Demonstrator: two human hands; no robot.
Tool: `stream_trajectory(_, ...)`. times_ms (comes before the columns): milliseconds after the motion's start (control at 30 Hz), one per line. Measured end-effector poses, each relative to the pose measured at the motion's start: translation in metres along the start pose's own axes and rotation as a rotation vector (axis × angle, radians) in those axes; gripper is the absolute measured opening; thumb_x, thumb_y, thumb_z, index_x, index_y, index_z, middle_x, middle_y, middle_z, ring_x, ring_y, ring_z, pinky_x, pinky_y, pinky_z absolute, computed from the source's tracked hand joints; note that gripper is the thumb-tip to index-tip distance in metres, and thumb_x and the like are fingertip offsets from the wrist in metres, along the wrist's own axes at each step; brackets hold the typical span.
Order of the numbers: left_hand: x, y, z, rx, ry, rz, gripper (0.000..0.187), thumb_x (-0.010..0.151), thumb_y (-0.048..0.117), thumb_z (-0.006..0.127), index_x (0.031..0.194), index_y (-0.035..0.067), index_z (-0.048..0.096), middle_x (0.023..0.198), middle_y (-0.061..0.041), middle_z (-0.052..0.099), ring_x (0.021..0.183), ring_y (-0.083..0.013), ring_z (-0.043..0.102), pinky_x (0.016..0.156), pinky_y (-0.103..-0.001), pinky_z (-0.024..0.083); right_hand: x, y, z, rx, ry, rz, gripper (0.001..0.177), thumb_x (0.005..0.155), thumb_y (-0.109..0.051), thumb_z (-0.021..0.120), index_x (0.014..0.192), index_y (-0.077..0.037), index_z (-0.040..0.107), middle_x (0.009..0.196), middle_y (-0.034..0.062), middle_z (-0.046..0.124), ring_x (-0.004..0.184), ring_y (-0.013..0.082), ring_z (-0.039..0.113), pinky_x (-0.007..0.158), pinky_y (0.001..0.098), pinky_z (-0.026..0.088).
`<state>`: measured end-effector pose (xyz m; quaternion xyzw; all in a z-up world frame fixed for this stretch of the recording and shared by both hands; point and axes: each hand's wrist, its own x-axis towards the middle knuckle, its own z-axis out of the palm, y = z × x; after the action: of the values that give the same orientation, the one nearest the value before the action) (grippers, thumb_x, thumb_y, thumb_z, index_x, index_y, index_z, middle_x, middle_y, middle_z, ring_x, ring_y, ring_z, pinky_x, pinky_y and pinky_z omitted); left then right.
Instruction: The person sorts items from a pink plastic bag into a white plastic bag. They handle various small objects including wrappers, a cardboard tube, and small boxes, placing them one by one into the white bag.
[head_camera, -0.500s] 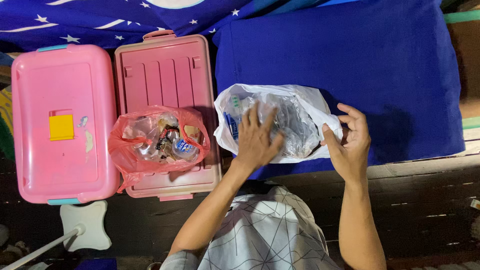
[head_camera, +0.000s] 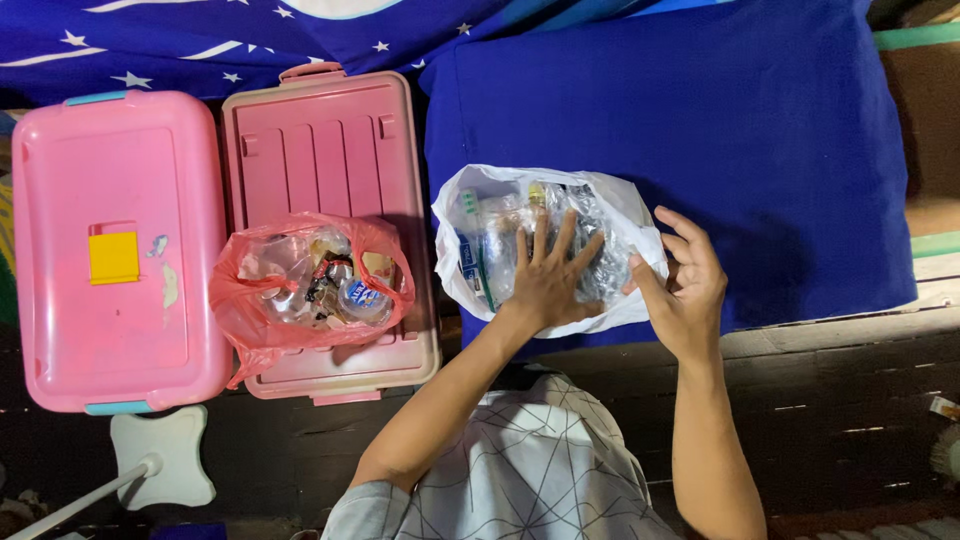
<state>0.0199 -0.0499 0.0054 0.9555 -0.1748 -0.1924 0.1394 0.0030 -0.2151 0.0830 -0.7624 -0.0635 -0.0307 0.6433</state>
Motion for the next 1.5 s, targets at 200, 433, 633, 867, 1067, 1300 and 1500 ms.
stream_trajectory(200,-0.008,-0.015,-0.005,-0.143,-0.011,0.025,0.128,0.060,0.091,0.067,0.162,0.035,0.013,0.170,-0.019,0.002,0.152,-0.0520,-0.002,0.115,-0.075,0.004,-0.003,0.003,-0.005,-0.158,0.043,-0.006,0.053,0.094,0.003,0.070,0.143,0.005,0.050,0.111,0.0187,0.071,0.084,0.0147,0.072,0.068,0.0248,0.059)
stream_trajectory(433,-0.044,-0.047,-0.032,-0.266,0.273,0.127,0.077,0.097,0.065,0.053,0.157,0.018,0.039,0.164,-0.023,0.029,0.147,-0.0504,0.030,0.117,-0.063,0.025,-0.001,-0.002,-0.002,-0.385,0.053,-0.192,0.064,0.085,-0.016,0.084,0.139,0.000,0.054,0.115,0.0130,0.061,0.099,0.0183,0.062,0.084,0.0336,0.055)
stream_trajectory(633,-0.088,-0.064,-0.064,-0.511,0.610,0.121,0.042,0.096,0.022,0.069,0.134,0.007,0.061,0.141,-0.021,0.059,0.128,-0.0393,0.059,0.107,-0.048,0.050,-0.007,-0.028,0.025,-0.600,0.098,-0.403,0.050,0.089,-0.010,0.082,0.133,-0.002,0.058,0.130,0.0165,0.056,0.123,0.0305,0.058,0.110,0.0409,0.049)
stream_trajectory(867,-0.124,-0.073,-0.072,-0.771,0.931,-0.014,0.044,0.092,0.004,0.070,0.134,0.000,0.057,0.123,-0.017,0.061,0.108,-0.0289,0.061,0.093,-0.036,0.051,-0.008,-0.052,0.076,-0.504,-0.108,-0.393,0.033,0.088,-0.006,0.077,0.119,-0.003,0.066,0.121,0.0117,0.065,0.116,0.0274,0.063,0.103,0.0393,0.050)
stream_trajectory(1067,-0.151,-0.103,-0.050,-0.727,1.088,-0.120,0.043,0.091,0.001,0.070,0.132,-0.002,0.059,0.117,-0.015,0.060,0.105,-0.0258,0.060,0.093,-0.036,0.050,-0.016,-0.050,0.131,-0.435,-0.454,-0.351,0.033,0.086,-0.010,0.076,0.117,-0.005,0.066,0.115,0.0112,0.067,0.107,0.0299,0.065,0.095,0.0395,0.051)
stream_trajectory(1300,-0.191,-0.145,-0.034,-0.685,1.166,-0.230,0.038,0.091,0.001,0.067,0.128,0.000,0.060,0.118,-0.014,0.061,0.101,-0.0239,0.061,0.091,-0.035,0.050,-0.030,-0.047,0.191,-0.330,-0.734,-0.250,0.034,0.087,-0.010,0.073,0.119,-0.005,0.064,0.111,0.0114,0.069,0.101,0.0311,0.066,0.093,0.0417,0.052)
stream_trajectory(1500,-0.223,-0.183,-0.034,-0.797,1.061,-0.341,0.033,0.095,0.002,0.064,0.128,0.002,0.062,0.112,-0.013,0.061,0.096,-0.0242,0.060,0.079,-0.034,0.051,-0.032,-0.050,0.226,-0.305,-0.802,-0.121,0.037,0.088,-0.011,0.073,0.122,-0.005,0.063,0.114,0.0123,0.069,0.102,0.0285,0.067,0.087,0.0378,0.054)
